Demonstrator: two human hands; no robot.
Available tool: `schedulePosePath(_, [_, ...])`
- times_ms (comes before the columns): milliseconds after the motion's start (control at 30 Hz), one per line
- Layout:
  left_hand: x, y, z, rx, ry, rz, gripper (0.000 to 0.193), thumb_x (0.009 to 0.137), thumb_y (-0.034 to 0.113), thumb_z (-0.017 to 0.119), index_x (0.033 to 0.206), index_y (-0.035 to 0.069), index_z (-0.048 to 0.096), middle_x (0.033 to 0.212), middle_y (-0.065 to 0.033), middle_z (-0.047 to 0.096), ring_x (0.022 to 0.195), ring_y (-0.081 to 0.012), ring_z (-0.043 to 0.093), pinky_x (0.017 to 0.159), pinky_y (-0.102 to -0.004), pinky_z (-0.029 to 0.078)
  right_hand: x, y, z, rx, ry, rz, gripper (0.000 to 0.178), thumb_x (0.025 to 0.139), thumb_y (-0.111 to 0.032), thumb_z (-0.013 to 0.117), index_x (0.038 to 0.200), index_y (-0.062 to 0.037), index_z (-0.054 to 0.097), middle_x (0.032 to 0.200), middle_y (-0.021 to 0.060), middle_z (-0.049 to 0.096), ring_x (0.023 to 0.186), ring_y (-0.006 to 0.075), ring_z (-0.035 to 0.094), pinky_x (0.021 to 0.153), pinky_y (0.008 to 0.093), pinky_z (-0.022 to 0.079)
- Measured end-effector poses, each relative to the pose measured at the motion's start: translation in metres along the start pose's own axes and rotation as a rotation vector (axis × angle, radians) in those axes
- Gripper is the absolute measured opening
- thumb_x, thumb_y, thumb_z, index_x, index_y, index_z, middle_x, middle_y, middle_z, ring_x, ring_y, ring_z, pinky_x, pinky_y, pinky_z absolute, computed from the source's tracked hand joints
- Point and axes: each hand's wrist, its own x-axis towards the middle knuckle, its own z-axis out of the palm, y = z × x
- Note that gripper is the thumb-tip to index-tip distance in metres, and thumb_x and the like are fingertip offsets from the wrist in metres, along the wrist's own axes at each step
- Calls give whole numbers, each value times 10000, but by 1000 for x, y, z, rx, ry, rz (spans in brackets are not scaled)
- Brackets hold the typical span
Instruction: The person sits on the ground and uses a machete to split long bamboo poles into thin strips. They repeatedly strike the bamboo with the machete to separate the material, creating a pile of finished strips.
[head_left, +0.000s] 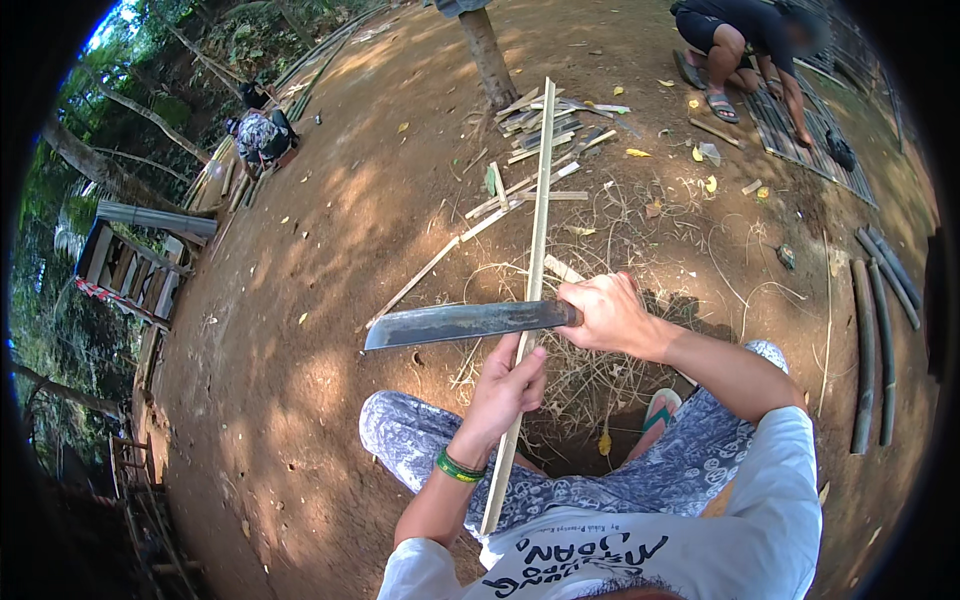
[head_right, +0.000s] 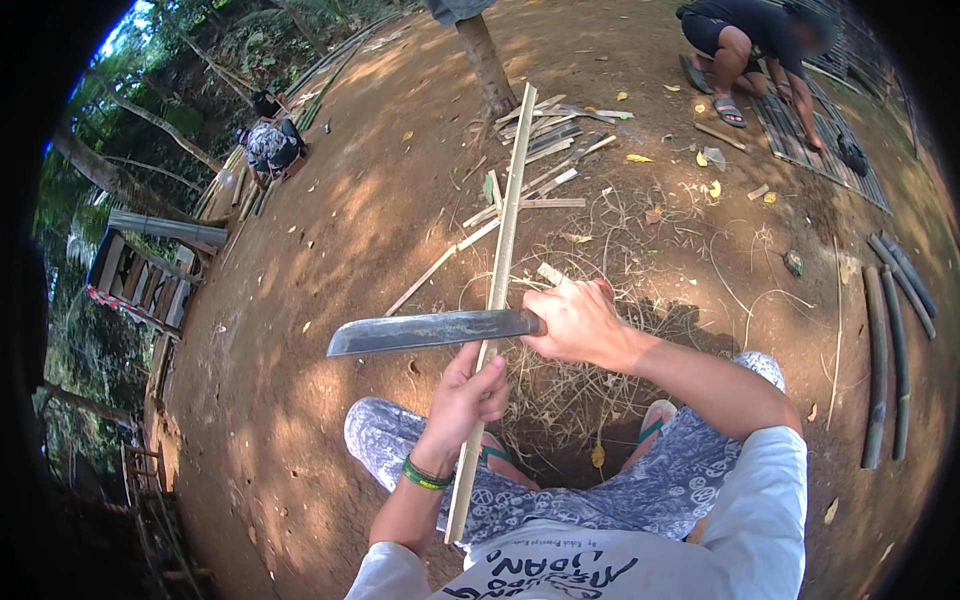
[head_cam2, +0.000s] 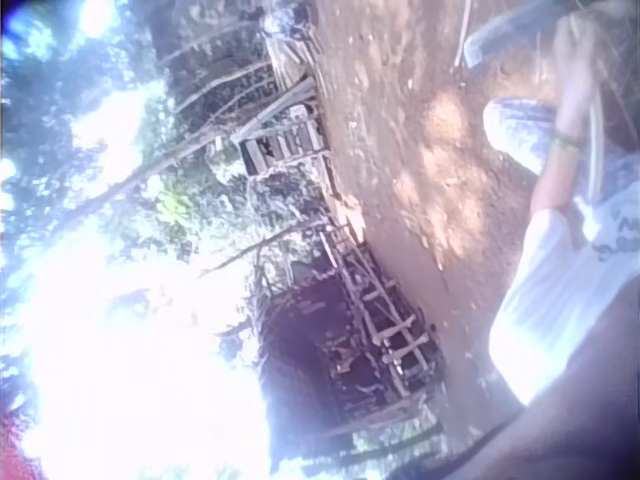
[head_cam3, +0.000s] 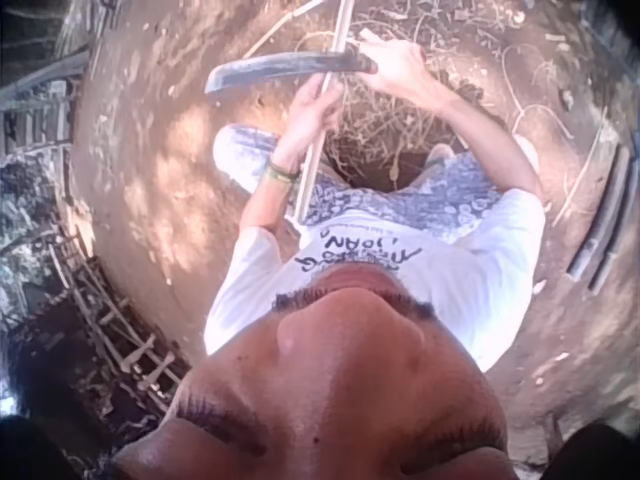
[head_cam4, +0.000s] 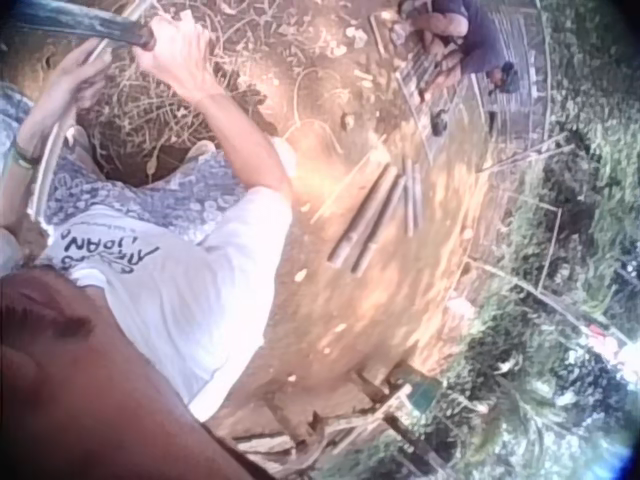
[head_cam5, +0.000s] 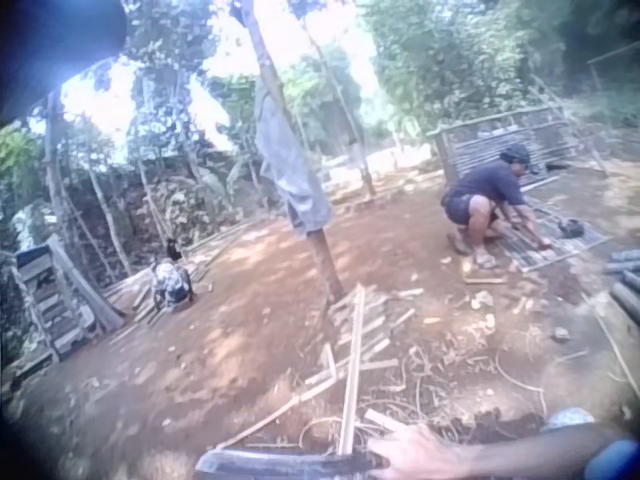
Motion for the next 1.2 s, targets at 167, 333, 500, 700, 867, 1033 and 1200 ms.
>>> schedulePosePath(167, [-15, 4, 13, 3, -26, 59, 616, 1078, 117, 447, 1619, 167, 157, 695, 57, 315, 506, -53, 312, 453, -215, 269, 9, 11, -5, -15, 21, -7, 195, 707, -198, 756, 727, -88, 596, 558, 119, 585, 529, 349, 621, 518, 442, 480])
schedulePosePath(333, [-38, 3, 15, 37, 3, 35, 649, 1077, 105, 438, 1630, 173, 106, 700, 47, 316, 515, -60, 324, 470, -220, 295, 20, 36, -15, -54, 41, 65, 205, 742, -237, 718, 687, -88, 587, 559, 134, 578, 518, 358, 603, 514, 436, 478])
schedulePosePath(500, [-62, -7, 5, 95, 17, 17, 665, 1077, 107, 459, 1635, 155, 100, 655, 47, 353, 504, -55, 344, 462, -226, 327, 21, 50, -20, -112, -27, 94, 213, 733, -270, 700, 674, -95, 594, 563, 126, 590, 518, 348, 607, 521, 438, 483])
schedulePosePath(700, [-91, -20, -6, 114, 39, -43, 665, 1074, 89, 456, 1634, 143, 102, 649, 41, 370, 507, -64, 370, 466, -239, 343, 23, 60, -14, -149, -95, 182, 201, 728, -269, 689, 699, -79, 628, 572, 132, 611, 542, 343, 628, 554, 438, 502])
schedulePosePath(867, [-150, -38, -4, 51, -11, -170, 656, 1062, 57, 468, 1626, 123, 140, 724, 16, 418, 541, -73, 399, 503, -238, 362, 37, 127, -60, -203, -86, 549, 253, 774, -271, 660, 758, -18, 674, 581, 158, 623, 582, 337, 652, 611, 448, 510])
schedulePosePath(1033, [-187, -58, -26, 51, -111, -170, 621, 1065, 89, 456, 1615, 138, 173, 745, 4, 403, 539, -80, 368, 508, -245, 327, 13, 205, -93, -241, 194, 778, 305, 770, -291, 682, 735, 10, 642, 637, 171, 638, 579, 315, 642, 621, 448, 493])
schedulePosePath(1200, [-141, -51, -48, -328, -83, -96, 535, 1077, 156, 439, 1576, 173, 247, 723, 21, 330, 529, -78, 317, 496, -236, 297, 29, 164, -74, 278, 284, 817, 283, 866, -250, 730, 712, -60, 589, 569, -31, 520, 501, 96, 462, 498, 345, 353])
